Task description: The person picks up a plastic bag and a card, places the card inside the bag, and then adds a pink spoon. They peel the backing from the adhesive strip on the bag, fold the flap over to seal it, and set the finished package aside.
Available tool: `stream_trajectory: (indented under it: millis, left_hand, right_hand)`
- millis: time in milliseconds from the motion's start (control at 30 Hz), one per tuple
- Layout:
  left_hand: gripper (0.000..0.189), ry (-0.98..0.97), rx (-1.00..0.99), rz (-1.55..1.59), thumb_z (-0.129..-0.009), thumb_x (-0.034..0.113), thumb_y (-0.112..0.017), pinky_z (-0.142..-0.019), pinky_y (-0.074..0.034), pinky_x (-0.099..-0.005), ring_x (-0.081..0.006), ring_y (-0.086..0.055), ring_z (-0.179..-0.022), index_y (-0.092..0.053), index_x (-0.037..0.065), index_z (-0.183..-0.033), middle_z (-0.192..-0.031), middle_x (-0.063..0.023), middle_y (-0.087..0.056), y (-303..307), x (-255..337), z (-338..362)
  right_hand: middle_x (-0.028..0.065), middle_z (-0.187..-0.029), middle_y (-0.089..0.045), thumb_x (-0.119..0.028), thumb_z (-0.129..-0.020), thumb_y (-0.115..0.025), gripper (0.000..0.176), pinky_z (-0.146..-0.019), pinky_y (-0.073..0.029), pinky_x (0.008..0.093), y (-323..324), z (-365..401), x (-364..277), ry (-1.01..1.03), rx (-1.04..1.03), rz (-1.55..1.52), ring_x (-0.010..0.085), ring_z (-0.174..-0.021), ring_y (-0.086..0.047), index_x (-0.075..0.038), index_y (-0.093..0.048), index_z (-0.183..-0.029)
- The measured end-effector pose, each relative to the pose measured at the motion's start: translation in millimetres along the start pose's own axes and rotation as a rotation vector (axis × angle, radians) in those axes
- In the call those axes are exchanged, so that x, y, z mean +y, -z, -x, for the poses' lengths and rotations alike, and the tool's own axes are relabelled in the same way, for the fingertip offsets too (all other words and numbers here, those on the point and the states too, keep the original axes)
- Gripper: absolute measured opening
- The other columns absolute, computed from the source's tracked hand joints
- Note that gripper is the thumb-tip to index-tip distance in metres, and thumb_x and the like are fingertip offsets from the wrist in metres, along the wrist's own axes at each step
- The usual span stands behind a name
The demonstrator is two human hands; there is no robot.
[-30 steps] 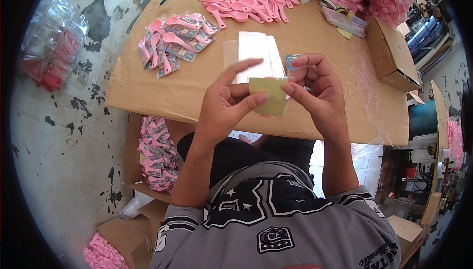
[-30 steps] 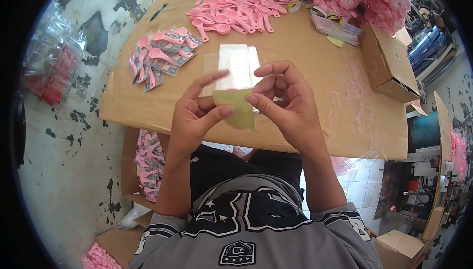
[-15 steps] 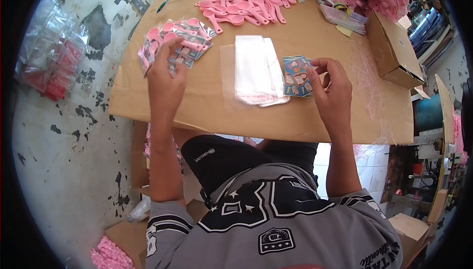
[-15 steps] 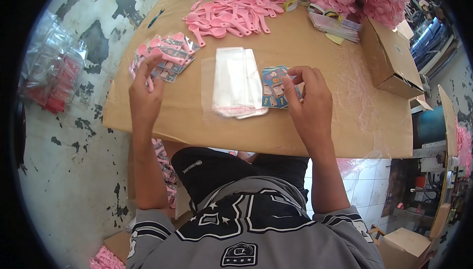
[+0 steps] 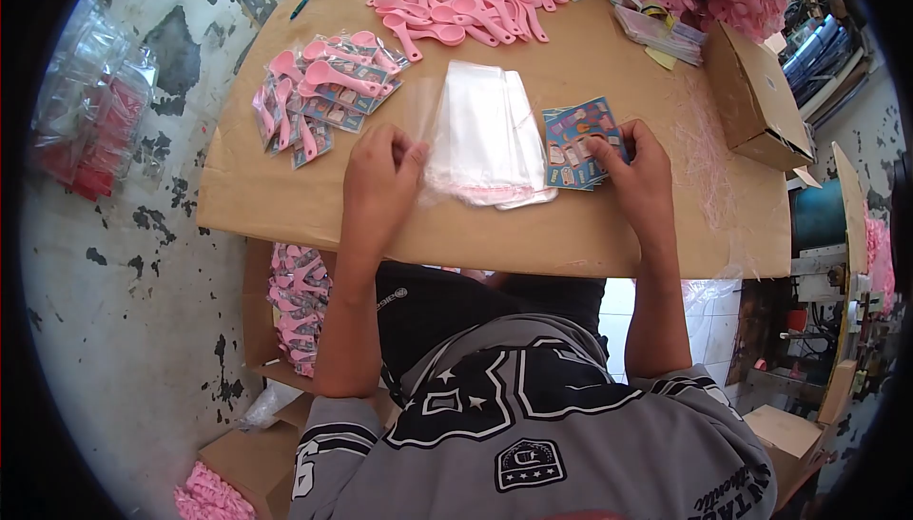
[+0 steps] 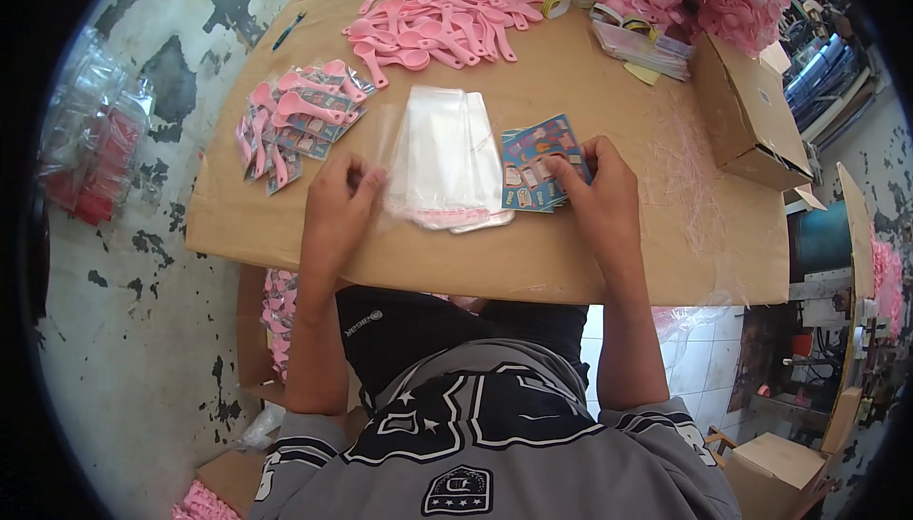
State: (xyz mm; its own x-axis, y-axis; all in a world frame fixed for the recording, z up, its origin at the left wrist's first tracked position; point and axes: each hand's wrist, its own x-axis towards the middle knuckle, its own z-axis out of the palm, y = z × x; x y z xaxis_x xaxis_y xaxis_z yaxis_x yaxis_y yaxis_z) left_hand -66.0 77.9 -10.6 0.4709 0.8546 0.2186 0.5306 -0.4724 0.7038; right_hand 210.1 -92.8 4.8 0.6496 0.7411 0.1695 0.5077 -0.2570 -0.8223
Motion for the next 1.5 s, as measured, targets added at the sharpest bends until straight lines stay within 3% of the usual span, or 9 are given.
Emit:
stream_trajectory:
  millis: [133,233,333,533,600,833,967,1267,1500]
  left_hand:
    - [0.018,0.182,-0.009,0.413,-0.098,0.011,-0.073,-0.071,-0.05,-0.029,-0.013,-0.062,-0.078,-0.061,-0.001,-0.106,-0.087,-0.0052,-0.068,9,-3,-1]
    - [0.021,0.156,-0.034,0.588,-0.096,0.007,-0.074,-0.073,-0.051,-0.0264,-0.0096,-0.063,-0.08,-0.061,0.001,-0.112,-0.091,-0.0046,-0.07,12,-15,-2]
    - [0.032,0.172,-0.05,0.694,-0.095,0.005,-0.075,-0.076,-0.052,-0.0256,-0.0105,-0.066,-0.082,-0.059,0.002,-0.122,-0.096,-0.0074,-0.072,18,-12,-1]
    - [0.036,0.241,-0.038,0.977,-0.098,0.007,-0.074,-0.08,-0.058,-0.028,-0.0205,-0.075,-0.093,-0.057,0.002,-0.13,-0.107,-0.0159,-0.076,24,-23,-3]
    - [0.03,0.234,-0.017,1.245,-0.099,0.007,-0.073,-0.081,-0.061,-0.0304,-0.0257,-0.076,-0.098,-0.061,0.001,-0.126,-0.109,-0.019,-0.076,19,-6,8]
    - [0.028,0.256,0.061,1.361,-0.099,0.007,-0.072,-0.085,-0.066,-0.0322,-0.0285,-0.077,-0.097,-0.062,-0.001,-0.124,-0.108,-0.0206,-0.076,0,26,23]
    - [0.028,0.242,0.069,1.303,-0.099,0.009,-0.072,-0.086,-0.066,-0.0329,-0.0269,-0.077,-0.1,-0.062,-0.001,-0.123,-0.113,-0.0218,-0.075,-9,41,25]
    - [0.026,0.206,-0.008,1.478,-0.102,0.007,-0.069,-0.087,-0.065,-0.0327,-0.0238,-0.075,-0.107,-0.061,-0.006,-0.123,-0.117,-0.025,-0.075,-22,61,30]
    - [0.026,0.183,0.003,1.473,-0.102,0.007,-0.068,-0.086,-0.065,-0.0319,-0.0219,-0.076,-0.104,-0.062,-0.006,-0.124,-0.117,-0.0243,-0.075,-17,66,31]
  right_hand:
    - [0.0098,-0.079,-0.064,-0.024,-0.101,-0.072,0.028,-0.066,-0.047,0.0332,3,1,-5,-0.008,0.068,0.076,0.013,-0.07,-0.056,0.003,-0.065,-0.097]
    - [0.0101,-0.077,-0.062,-0.021,-0.105,-0.066,0.025,-0.068,-0.048,0.0336,0,-7,9,0.408,0.357,0.281,0.013,-0.072,-0.056,0.004,-0.066,-0.104]
    - [0.008,-0.08,-0.061,-0.02,-0.108,-0.061,0.025,-0.07,-0.049,0.0337,0,-2,-8,0.394,0.467,0.205,0.0127,-0.073,-0.058,0.004,-0.067,-0.108]
    - [0.0009,-0.093,-0.065,-0.019,-0.109,-0.061,0.021,-0.061,-0.047,0.0244,-1,23,-35,0.071,0.066,-0.356,0.006,-0.069,-0.057,-0.001,-0.066,-0.118]
    - [-0.0001,-0.09,-0.065,-0.017,-0.107,-0.064,0.02,-0.058,-0.045,0.0219,-14,34,-43,0.088,-0.063,-0.459,0.004,-0.068,-0.056,-0.001,-0.064,-0.12]
    - [0.0003,-0.088,-0.064,-0.015,-0.104,-0.068,0.022,-0.057,-0.044,0.0201,-35,55,-55,-0.073,-0.386,-0.646,0.003,-0.065,-0.055,0.001,-0.062,-0.118]
    - [-0.0006,-0.085,-0.064,-0.017,-0.106,-0.067,0.022,-0.056,-0.044,0.0202,-38,53,-59,-0.098,-0.411,-0.788,0.0036,-0.062,-0.055,0.0,-0.062,-0.117]
    - [0.0014,-0.086,-0.069,-0.016,-0.104,-0.069,0.022,-0.056,-0.048,0.0197,-33,48,-52,-0.021,-0.521,-0.574,0.0038,-0.062,-0.059,0.001,-0.068,-0.119]
    - [0.001,-0.084,-0.07,-0.015,-0.101,-0.073,0.02,-0.065,-0.051,0.0222,-23,45,-47,-0.046,-0.413,-0.686,0.0053,-0.069,-0.063,0.002,-0.072,-0.11]
